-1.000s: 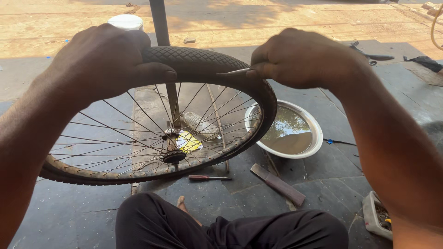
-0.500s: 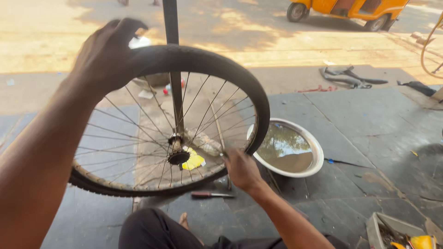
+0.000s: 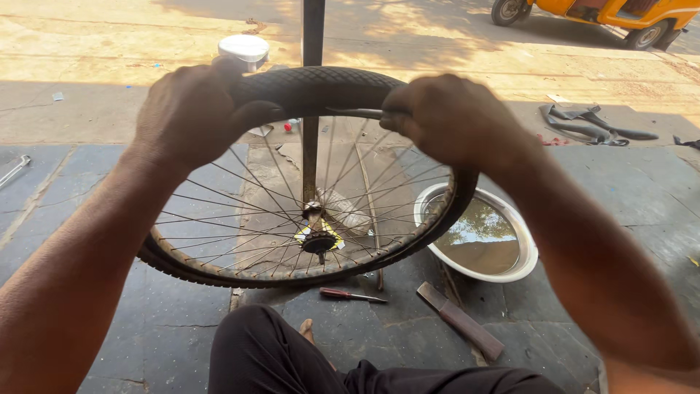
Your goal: The person sits on the ground beside a bicycle wheel propped against a stand and pries the tire bead with levers to separate it from the rim. They dip a tool and their hand into a water basin, work around the tire, and continue levering the tire along the rim.
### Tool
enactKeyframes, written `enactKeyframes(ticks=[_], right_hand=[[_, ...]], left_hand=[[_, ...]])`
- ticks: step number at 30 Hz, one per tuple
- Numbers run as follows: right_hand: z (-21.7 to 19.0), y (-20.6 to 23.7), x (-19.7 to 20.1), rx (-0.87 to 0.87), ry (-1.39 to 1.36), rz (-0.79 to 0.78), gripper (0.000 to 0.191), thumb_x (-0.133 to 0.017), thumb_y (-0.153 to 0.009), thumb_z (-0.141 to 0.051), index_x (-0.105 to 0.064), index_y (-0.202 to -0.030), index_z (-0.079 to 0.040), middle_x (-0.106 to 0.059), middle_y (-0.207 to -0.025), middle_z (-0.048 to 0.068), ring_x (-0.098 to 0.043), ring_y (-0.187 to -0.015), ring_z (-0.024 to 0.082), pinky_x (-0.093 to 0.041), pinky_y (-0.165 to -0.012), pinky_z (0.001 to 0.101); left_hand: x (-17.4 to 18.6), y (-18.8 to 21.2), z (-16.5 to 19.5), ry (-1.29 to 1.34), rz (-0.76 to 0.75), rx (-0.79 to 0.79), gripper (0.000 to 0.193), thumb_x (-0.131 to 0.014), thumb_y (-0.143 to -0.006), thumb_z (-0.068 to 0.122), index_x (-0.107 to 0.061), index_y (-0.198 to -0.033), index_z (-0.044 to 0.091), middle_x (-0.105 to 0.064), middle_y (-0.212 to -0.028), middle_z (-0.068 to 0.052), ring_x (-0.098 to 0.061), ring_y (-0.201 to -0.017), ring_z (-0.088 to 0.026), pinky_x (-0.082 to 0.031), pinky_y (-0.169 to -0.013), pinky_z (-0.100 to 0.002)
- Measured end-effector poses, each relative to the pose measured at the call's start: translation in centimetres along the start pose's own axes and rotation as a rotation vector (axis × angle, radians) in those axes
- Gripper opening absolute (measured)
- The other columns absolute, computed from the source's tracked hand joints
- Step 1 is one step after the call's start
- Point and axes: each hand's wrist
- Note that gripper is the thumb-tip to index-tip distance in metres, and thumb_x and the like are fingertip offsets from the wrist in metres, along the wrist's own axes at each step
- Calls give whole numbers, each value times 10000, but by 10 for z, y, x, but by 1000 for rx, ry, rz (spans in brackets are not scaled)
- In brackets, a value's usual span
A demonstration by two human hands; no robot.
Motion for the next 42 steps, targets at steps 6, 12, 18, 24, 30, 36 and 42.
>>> enactKeyframes(ticks=[6,12,18,24,30,36,42], right_hand=[[-26,-18,75,-166,346,-368,380,-605,-953,-437,-794,-1105,-144,-770,-997,145,-717,-938,346,-540,-889,502],[-12,0,43,-188,513,-206,242,-616,-956,-300,-794,-1035,-157,-757,-971,143,-734,-887,339,-563,-806,486],[18,69,-207,-427,-838,366,248,-644,-987,-251,-731,-1021,-22,-745,-799,94,-682,-690,190,-512,-611,377],[57,230,-401,-650,-889,195,224,-737,-869,-202,-733,-972,-4,-727,-770,95,-681,-705,162,-523,-668,340],[89,252,-339,-799,-1047,112,267,-726,-913,-257,-770,-945,5,-569,-621,9,-483,-557,89,-407,-501,302],[71,168,-221,-463,-771,232,215,-691,-919,-204,-737,-1025,-22,-657,-739,89,-625,-640,199,-498,-622,367],[75,135,-117,-294,-457,273,231,-703,-954,-274,-762,-1018,-60,-715,-907,152,-693,-843,335,-518,-745,450]], left_hand=[[31,-26,60,33,-258,67,575,-710,-886,649,-729,-982,82,-722,-762,-148,-705,-707,-342,-530,-639,-496],[11,-42,75,108,-340,66,612,-708,-903,688,-717,-967,79,-706,-738,-127,-716,-709,-307,-535,-663,-474],[-7,-42,52,313,67,-178,571,-829,-870,468,-667,-1237,61,-706,-1096,-194,-693,-997,-359,-539,-795,-478],[-35,70,-67,405,19,265,481,-798,-841,298,-681,-1207,9,-750,-982,-162,-736,-907,-260,-558,-788,-405],[-33,119,-96,441,292,420,350,-767,-994,319,-730,-1071,-21,-727,-857,-115,-680,-774,-143,-545,-786,-297],[6,9,30,-202,-112,27,658,-655,-911,721,-720,-903,66,-668,-673,-94,-659,-555,-234,-537,-557,-409],[-16,-19,104,-269,163,-325,688,-676,-902,766,-679,-837,80,-640,-693,-77,-670,-610,-230,-538,-568,-405]])
Point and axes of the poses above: each hand's wrist, its own y-axis away from the middle knuckle, its own x-axis out of the back of the hand, z = x × y
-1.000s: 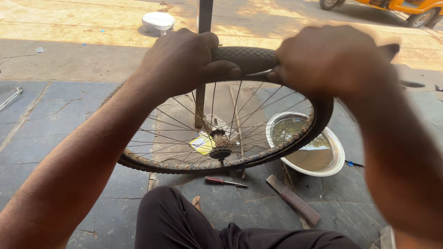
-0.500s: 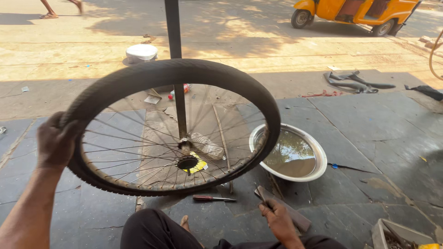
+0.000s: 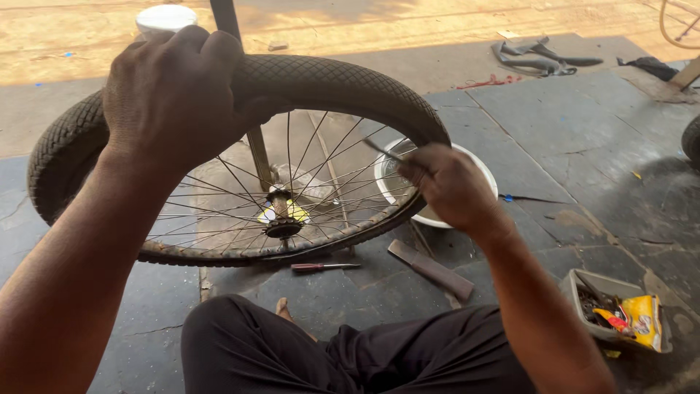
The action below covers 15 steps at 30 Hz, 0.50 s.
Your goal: The person sits on the ground beside a bicycle wheel propped against a stand and pries the tire bead with levers to separate it from the rim. They dip a tool and their hand into a water basin, work around the tire, and continue levering the tire along the rim.
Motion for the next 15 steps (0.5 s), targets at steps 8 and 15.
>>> enactKeyframes(ticks=[8,15], right_hand=[[-20,-20,76,-32,433,-144,278,-675,-979,-375,-779,-1029,-121,-702,-852,152,-676,-810,361,-496,-723,518],[-32,-48,96,129,682,-276,296,-661,-969,-385,-785,-980,-117,-711,-860,134,-693,-817,368,-522,-741,529]], left_hand=[[-1,-10,17,-7,-163,-122,669,-740,-866,716,-724,-884,47,-616,-650,-74,-626,-538,-213,-509,-532,-357],[-14,-39,25,133,-455,-43,644,-721,-796,664,-726,-850,22,-604,-528,-107,-582,-410,-209,-490,-492,-351]])
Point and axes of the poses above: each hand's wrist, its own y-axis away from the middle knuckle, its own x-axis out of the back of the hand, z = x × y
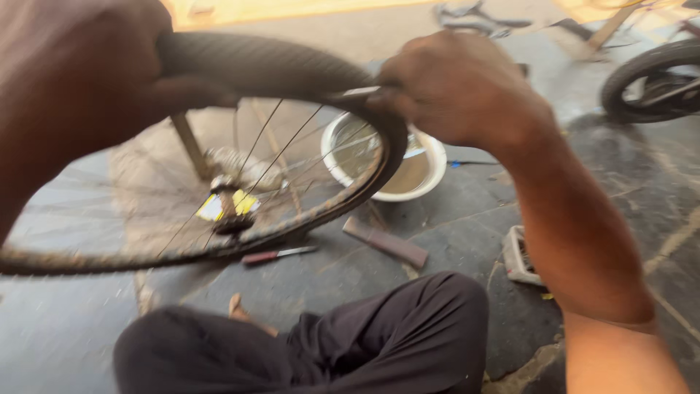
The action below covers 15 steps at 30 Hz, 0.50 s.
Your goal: The person sits on the ground beside a bicycle wheel propped against a stand and pries the tire bead with levers to separate it from the rim. They dip a tool and their hand into a water basin, work around the tire, and continue levering the tire along the rim.
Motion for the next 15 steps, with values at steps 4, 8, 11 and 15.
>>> enactKeyframes(ticks=[4,8,11,15], right_hand=[[12,-25,26,45,-24,-175,317,-650,-914,-425,-787,-995,-152,-736,-916,125,-702,-889,344,-536,-789,506],[-19,-19,-14,-148,3,57,247,-589,-977,-302,-723,-1016,-98,-698,-1002,145,-697,-876,341,-532,-746,522],[-67,-2,-99,-169,-280,831,182,-665,-920,-115,-651,-1059,1,-649,-892,170,-654,-864,391,-494,-742,522],[-99,14,-189,-244,-1223,372,222,-676,-996,-196,-670,-1121,-13,-713,-975,149,-700,-912,297,-555,-810,409]], left_hand=[[3,-21,4,16,-338,126,638,-670,-769,696,-738,-872,70,-614,-538,-65,-613,-396,-161,-513,-514,-322],[6,-29,3,74,-361,203,660,-620,-823,692,-740,-946,54,-648,-540,-69,-660,-419,-169,-552,-517,-318],[-2,-35,-7,20,30,99,686,-618,-831,687,-722,-1004,31,-699,-633,-81,-698,-549,-186,-564,-579,-333],[-36,-33,-40,11,436,-72,711,-725,-750,638,-709,-1084,11,-715,-799,-107,-721,-724,-200,-584,-681,-357]])
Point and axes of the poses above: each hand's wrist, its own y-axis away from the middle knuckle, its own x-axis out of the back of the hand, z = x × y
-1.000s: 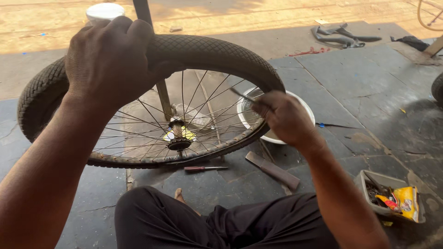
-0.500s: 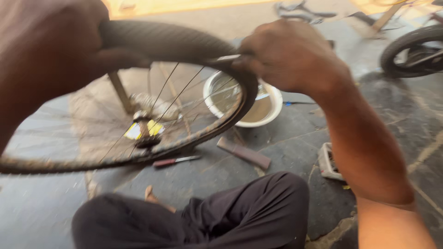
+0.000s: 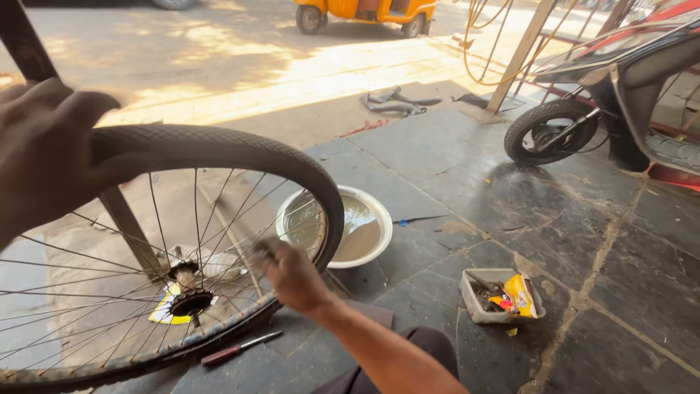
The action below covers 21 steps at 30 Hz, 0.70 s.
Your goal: The person sits on the ground beside a bicycle wheel propped against a stand and pries the tire bead with levers to separate it from the rim. They dip a tool and their hand into a water basin, work around the tire, and continue levering the tire along the rim.
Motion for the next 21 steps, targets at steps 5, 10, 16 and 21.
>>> enactKeyframes(ticks=[5,10,16,21], right_hand=[[-6,7,38,0,356,-256,306,-705,-950,-262,-704,-1173,-52,-725,-976,145,-710,-884,273,-541,-797,399],[-57,-23,77,161,509,-322,401,-675,-983,-342,-689,-1303,-101,-744,-1124,139,-718,-996,301,-537,-864,414],[-138,-82,130,326,736,-426,367,-662,-959,-302,-692,-1223,-49,-749,-1126,144,-734,-1009,293,-558,-909,419],[-228,-106,136,301,990,-572,365,-681,-913,-331,-744,-1183,-92,-761,-965,166,-714,-897,315,-529,-817,444]], left_hand=[[-46,55,-42,237,-224,333,656,-752,-784,605,-699,-1038,3,-717,-803,-127,-724,-723,-212,-589,-682,-367],[-63,83,-59,467,-155,450,611,-780,-817,572,-689,-992,-6,-718,-808,-146,-727,-722,-223,-594,-683,-377],[0,79,-33,9,-307,390,596,-780,-837,597,-714,-877,6,-703,-723,-161,-712,-614,-270,-586,-631,-409],[54,58,-4,-65,-266,319,654,-720,-831,709,-739,-948,66,-663,-656,-151,-678,-582,-305,-547,-571,-451]])
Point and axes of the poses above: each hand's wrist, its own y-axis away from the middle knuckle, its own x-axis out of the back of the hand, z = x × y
